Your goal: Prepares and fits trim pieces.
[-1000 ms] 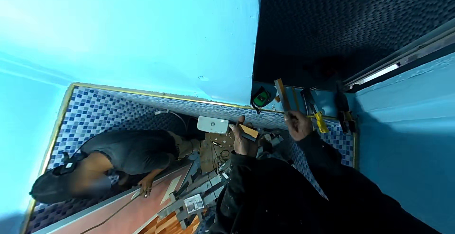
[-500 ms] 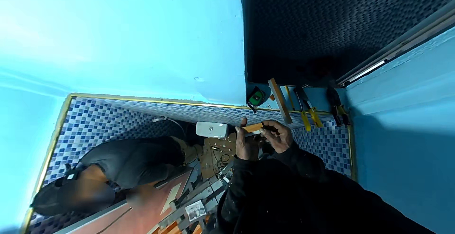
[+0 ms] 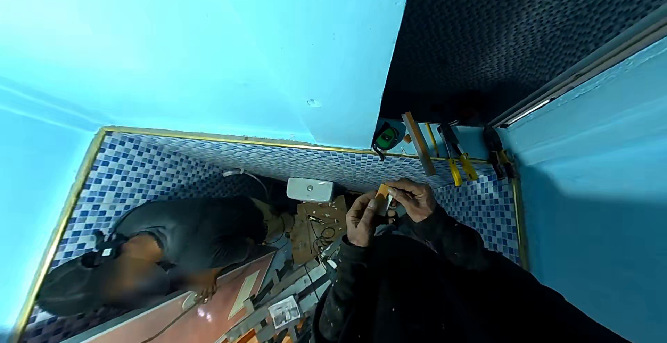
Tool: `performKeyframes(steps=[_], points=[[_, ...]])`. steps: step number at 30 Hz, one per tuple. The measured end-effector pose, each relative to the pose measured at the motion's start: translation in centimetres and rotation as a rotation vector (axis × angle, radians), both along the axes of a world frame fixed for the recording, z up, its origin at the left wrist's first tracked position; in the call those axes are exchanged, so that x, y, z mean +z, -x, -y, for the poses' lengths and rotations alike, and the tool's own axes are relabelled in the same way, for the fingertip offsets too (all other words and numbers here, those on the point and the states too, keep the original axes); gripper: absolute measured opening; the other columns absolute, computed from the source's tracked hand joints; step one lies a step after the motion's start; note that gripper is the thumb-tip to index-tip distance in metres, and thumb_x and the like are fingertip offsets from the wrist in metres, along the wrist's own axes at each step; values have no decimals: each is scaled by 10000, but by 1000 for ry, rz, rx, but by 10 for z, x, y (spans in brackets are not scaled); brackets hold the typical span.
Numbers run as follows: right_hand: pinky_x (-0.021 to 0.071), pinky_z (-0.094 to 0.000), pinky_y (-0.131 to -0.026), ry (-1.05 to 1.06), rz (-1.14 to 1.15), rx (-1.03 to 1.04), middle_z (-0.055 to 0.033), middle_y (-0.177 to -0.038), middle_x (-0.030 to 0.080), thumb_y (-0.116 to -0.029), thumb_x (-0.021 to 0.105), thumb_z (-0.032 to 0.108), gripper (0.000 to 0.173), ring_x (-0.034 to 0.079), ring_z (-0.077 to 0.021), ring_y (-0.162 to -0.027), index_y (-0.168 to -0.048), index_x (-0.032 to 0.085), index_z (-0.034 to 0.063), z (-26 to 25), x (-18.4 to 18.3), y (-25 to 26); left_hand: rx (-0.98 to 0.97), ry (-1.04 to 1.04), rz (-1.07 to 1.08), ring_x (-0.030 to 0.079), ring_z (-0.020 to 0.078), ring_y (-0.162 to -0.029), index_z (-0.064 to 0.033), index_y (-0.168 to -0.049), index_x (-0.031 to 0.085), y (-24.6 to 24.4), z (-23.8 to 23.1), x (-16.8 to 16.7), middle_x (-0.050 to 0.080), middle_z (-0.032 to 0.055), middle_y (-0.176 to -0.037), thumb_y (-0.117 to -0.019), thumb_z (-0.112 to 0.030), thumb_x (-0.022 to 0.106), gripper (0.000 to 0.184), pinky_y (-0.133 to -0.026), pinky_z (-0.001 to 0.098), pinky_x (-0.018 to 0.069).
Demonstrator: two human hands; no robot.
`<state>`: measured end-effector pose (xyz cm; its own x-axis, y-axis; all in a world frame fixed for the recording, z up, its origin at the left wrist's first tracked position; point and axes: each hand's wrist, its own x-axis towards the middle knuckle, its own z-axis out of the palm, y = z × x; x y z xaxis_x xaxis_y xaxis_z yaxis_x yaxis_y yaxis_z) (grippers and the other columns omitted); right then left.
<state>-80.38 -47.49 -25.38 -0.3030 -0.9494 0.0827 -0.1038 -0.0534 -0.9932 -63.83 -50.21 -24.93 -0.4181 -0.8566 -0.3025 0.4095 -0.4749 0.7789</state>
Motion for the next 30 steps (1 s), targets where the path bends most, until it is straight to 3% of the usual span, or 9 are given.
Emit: performKeyframes(steps=[5,12,17,21,26,30], points=[[599,-232,-806,5,-141,-37,-96,-972,747,-965,661,94,203,702,-70,-859,-1090,765,-27,-5,-4,-10,-88,66,121,735,274,-760,107,-1315,548,-4,5,-3,715,202,-1006,-997,-10,558,339,-617,417,649],[594,-235,-823,9,-186,-96,-114,-995,757,-981,625,97,224,710,-74,-873,-1098,759,-39,-11,-10,-17,-125,90,192,701,201,-655,109,-1229,594,0,10,-8,725,151,-906,-980,-16,590,279,-573,343,619],[622,-282,-736,-94,-114,-170,-123,-969,751,-1022,557,113,277,723,-119,-798,-1162,706,-74,-18,-5,-4,-120,79,226,719,218,-674,102,-1232,581,7,15,-12,725,164,-933,-981,-11,593,275,-577,356,633],[634,-340,-754,-299,-94,-338,-166,-1024,738,-1033,560,109,277,739,-194,-841,-1201,679,-77,-26,0,45,-104,101,249,728,231,-681,107,-1232,592,17,20,-12,731,166,-927,-979,-9,592,278,-585,376,642],[625,-395,-761,-402,-317,-481,-212,-1033,716,-1030,582,148,312,725,-240,-848,-1231,666,-76,-48,-33,146,-28,120,260,714,202,-647,103,-1236,605,39,28,-17,741,146,-912,-977,-4,594,281,-561,345,624],[585,-415,-855,-436,-481,-509,-260,-1060,708,-1028,583,140,312,704,-290,-903,-1224,680,-83,-58,-52,198,28,129,260,704,181,-639,108,-1236,602,58,28,-20,738,132,-906,-971,5,586,285,-562,332,619]])
